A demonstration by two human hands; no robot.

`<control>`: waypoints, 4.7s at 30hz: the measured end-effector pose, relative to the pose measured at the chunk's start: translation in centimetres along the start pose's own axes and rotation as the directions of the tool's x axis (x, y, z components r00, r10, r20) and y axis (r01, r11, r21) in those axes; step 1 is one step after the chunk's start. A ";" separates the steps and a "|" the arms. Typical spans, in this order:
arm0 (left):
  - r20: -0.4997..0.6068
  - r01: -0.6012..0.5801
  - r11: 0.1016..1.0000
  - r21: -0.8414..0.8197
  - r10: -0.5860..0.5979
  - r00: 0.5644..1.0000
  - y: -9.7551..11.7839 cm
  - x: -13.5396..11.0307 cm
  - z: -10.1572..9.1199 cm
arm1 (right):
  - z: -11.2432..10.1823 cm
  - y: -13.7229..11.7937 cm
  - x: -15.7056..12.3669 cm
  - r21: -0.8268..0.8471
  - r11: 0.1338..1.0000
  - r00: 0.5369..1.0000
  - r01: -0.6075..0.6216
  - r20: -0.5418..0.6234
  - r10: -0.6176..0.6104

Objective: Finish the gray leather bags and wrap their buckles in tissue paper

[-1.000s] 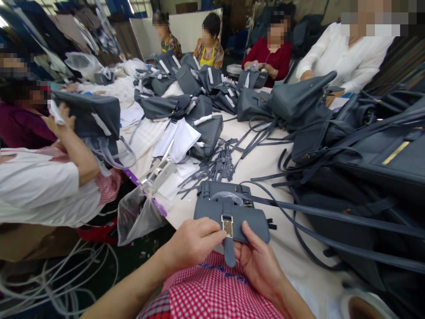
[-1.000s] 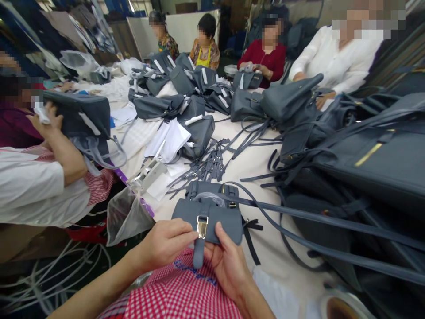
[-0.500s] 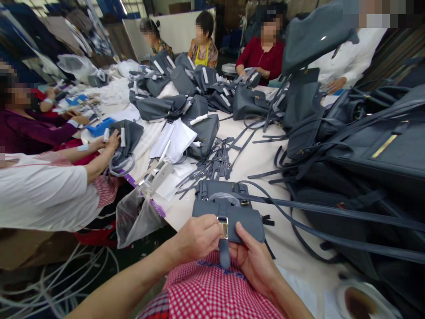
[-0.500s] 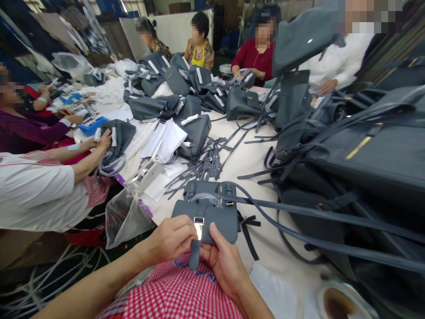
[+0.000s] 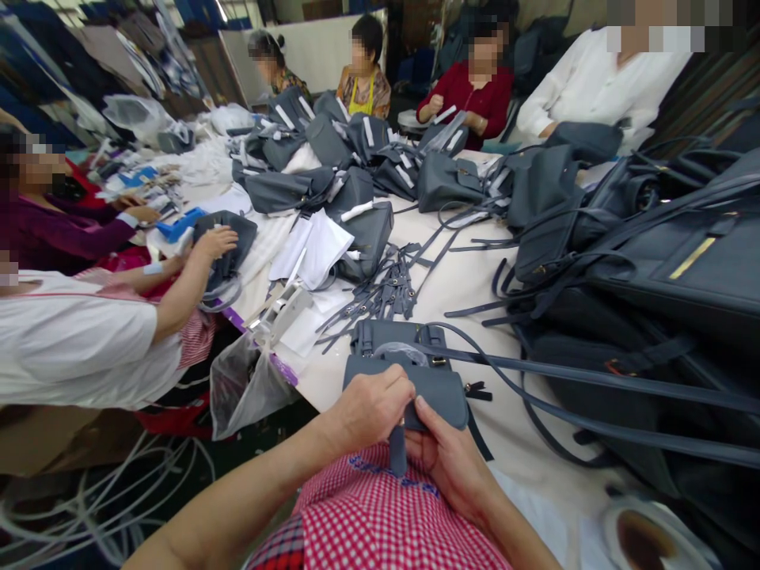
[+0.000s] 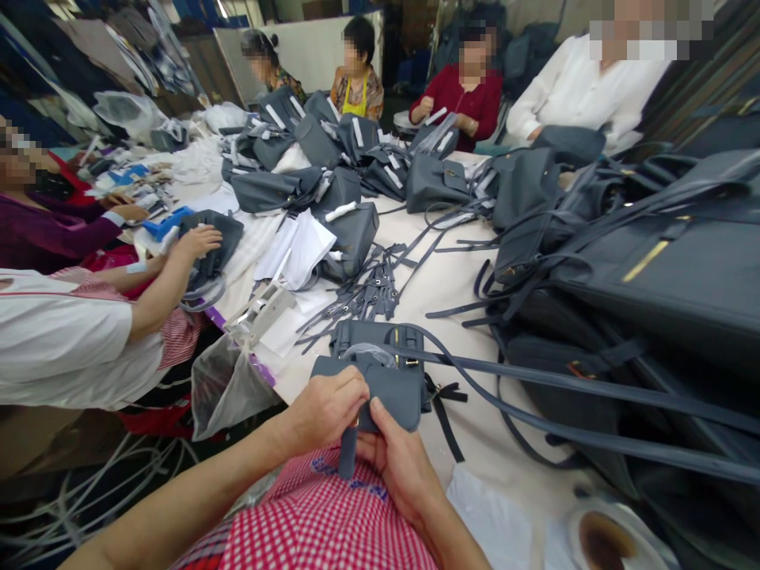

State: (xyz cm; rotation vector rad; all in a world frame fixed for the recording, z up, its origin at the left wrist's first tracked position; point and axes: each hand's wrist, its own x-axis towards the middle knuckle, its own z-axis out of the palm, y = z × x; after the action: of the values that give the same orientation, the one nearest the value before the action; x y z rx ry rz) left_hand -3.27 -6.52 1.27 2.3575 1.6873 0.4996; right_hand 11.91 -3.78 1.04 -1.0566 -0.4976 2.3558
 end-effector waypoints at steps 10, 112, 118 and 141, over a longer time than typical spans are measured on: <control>-0.015 0.246 0.842 -0.480 -0.289 0.957 0.4 -0.4 -0.3 | -0.2 -0.2 0.0 0.007 0.999 0.999 -0.035 -0.003 0.035; -0.064 0.416 0.683 -0.600 -0.559 0.826 -0.2 1.2 8.1 | -2.7 -9.1 8.2 -0.915 -0.346 0.968 0.205 0.243 -0.068; -0.077 0.454 0.754 -0.474 -0.549 0.832 0.1 1.3 8.6 | -2.2 -9.2 8.2 -0.934 -0.305 0.972 0.184 0.220 -0.087; -0.247 0.284 0.932 -0.225 -0.337 0.909 -0.5 0.9 10.6 | -2.1 -9.1 8.2 -0.955 -0.289 0.987 0.070 0.108 -0.119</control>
State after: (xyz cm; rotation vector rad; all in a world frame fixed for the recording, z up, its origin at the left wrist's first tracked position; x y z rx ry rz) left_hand 0.59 -5.09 -8.56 1.9070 1.9937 0.9201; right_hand 11.53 8.62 -0.36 -1.4421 -2.7600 1.1466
